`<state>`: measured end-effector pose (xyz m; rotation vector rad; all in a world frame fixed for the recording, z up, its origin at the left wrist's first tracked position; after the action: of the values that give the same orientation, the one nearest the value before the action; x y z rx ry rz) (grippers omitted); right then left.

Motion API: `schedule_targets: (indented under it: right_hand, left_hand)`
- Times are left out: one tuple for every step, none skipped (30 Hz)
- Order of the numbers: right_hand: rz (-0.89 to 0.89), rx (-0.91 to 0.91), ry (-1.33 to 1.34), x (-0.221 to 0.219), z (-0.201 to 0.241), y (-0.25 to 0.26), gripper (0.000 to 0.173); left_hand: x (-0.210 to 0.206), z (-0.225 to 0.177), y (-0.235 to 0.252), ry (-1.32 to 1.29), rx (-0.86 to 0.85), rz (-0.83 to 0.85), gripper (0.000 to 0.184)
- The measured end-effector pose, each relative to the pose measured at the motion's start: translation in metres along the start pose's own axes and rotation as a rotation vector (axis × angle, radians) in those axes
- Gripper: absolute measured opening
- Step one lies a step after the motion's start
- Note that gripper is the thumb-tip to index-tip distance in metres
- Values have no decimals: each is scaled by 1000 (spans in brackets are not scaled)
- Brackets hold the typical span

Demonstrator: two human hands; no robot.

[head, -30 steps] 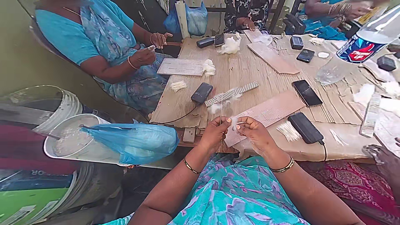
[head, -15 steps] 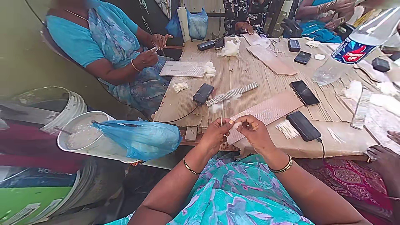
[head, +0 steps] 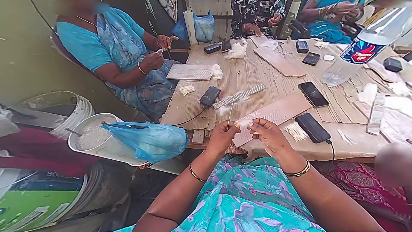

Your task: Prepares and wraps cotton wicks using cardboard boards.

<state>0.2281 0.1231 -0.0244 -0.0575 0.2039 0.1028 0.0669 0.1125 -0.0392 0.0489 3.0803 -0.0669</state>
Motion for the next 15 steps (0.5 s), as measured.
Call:
schedule_targets:
  right_hand:
    - [-1,0,-6,1,1,0,7]
    - [10,15,-16,1,3,0,11]
    - [31,35,-33,0,6,-1,17]
    - [53,58,-52,-1,8,0,22]
    - [64,78,-61,-2,10,0,26]
    - [51,98,-59,-1,11,0,25]
    - [13,117,-45,1,11,1,22]
    - [-24,130,-30,4,11,3,18]
    - [-54,132,-14,8,10,5,16]
    - [-71,128,0,10,8,6,15]
    - [-77,123,7,12,7,7,15]
    - [-76,122,2,12,5,8,15]
    - [-72,124,-12,11,4,9,15]
    - [-57,130,-37,10,4,9,17]
    - [-28,134,-68,7,3,10,22]
  left_hand:
    - [0,1,0,-6,5,0,13]
    - [-1,1,-1,-15,11,0,13]
    - [-2,2,-1,-23,18,3,13]
    - [-3,2,-2,-28,23,8,13]
    - [-4,3,-2,-30,28,15,12]
    - [-5,4,-2,-28,35,18,12]
    - [-5,5,-2,-25,39,16,12]
    - [-5,5,-2,-19,43,13,12]
    - [-4,6,-2,-17,45,11,13]
    - [-4,6,-2,-17,47,11,13]
    - [-3,7,-1,-20,48,10,13]
    - [-3,8,-1,-22,54,10,12]
    - [-3,9,0,-23,61,12,12]
    - [-3,11,1,-22,69,14,12]
    - [-3,13,1,-18,75,17,12]
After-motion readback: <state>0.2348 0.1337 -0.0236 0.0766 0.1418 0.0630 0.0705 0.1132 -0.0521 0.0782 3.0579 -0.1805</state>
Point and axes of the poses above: each hand's wrist, its own y-axis towards the middle knuckle, its own x-axis out of the back of the hand, z = x × y, the point moved 9 cm from there along y, towards the middle knuckle, and after that the axes turned 6 degrees about y, right-handed, at the moved point
